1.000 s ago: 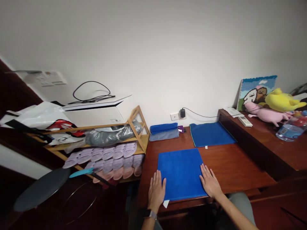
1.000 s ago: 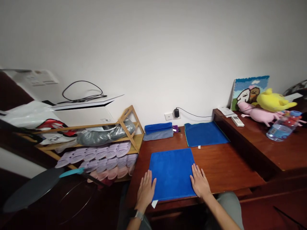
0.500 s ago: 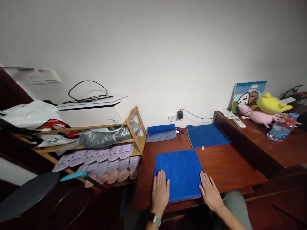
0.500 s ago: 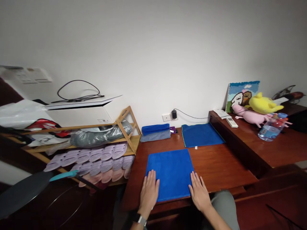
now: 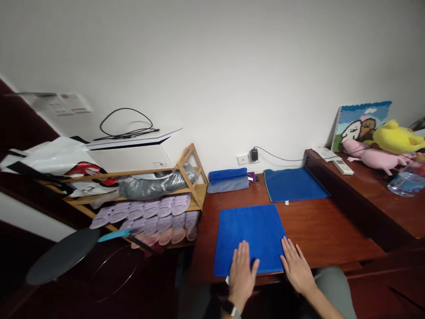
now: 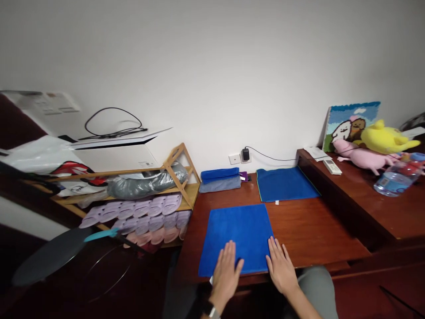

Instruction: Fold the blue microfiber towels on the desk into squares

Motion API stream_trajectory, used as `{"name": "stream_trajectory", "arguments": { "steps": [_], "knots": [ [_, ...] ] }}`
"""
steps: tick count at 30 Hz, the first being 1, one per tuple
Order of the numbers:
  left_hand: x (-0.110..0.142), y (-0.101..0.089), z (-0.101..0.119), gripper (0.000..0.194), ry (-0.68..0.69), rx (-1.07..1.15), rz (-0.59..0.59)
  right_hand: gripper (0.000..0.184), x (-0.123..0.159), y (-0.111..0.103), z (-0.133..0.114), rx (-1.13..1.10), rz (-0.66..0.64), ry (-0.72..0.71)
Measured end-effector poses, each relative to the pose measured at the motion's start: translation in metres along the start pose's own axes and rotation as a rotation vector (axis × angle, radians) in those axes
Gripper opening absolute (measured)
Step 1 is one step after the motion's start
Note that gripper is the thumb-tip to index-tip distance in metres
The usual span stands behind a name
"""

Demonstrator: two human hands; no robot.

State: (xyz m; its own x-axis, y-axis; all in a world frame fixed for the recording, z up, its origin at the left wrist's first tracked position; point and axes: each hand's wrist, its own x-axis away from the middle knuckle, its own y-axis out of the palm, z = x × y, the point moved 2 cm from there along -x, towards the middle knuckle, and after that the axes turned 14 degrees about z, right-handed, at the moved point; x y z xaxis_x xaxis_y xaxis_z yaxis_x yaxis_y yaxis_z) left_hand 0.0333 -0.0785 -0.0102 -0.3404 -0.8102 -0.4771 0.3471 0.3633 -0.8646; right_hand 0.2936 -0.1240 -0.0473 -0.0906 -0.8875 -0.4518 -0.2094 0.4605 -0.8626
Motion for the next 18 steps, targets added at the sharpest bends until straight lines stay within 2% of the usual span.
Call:
{"name": "stream_trajectory", "arguments": {
  "steps": [3,5,7,9,12,14,18],
  "knots": [
    [0.031,-0.017,-0.069,0.075,-0.164,-0.129,0.090,0.066,-0.001,-0.001,0.000,-0.018,0.002,0.006],
    [0.046,-0.025,-0.093,0.076,-0.186,-0.143,0.094,0.066,0.002,0.000,0.001,-0.026,0.009,0.004],
    [0.055,-0.027,-0.101,0.075,-0.176,-0.127,0.085,0.067,0.005,0.002,0.003,-0.029,0.002,0.008],
    [0.057,-0.027,-0.101,0.075,-0.177,-0.118,0.098,0.068,0.005,0.004,0.003,-0.024,-0.032,0.029],
    [0.056,-0.022,-0.097,0.075,-0.186,-0.113,0.127,0.069,-0.012,0.001,0.003,-0.020,-0.099,0.093],
    [0.055,-0.018,-0.098,0.075,-0.196,-0.113,0.137,0.069,-0.043,-0.003,0.000,-0.029,-0.117,0.117],
    [0.058,-0.007,-0.106,0.074,-0.202,-0.123,0.161,0.068,-0.129,-0.003,-0.005,-0.046,-0.171,0.141]
  ]
}}
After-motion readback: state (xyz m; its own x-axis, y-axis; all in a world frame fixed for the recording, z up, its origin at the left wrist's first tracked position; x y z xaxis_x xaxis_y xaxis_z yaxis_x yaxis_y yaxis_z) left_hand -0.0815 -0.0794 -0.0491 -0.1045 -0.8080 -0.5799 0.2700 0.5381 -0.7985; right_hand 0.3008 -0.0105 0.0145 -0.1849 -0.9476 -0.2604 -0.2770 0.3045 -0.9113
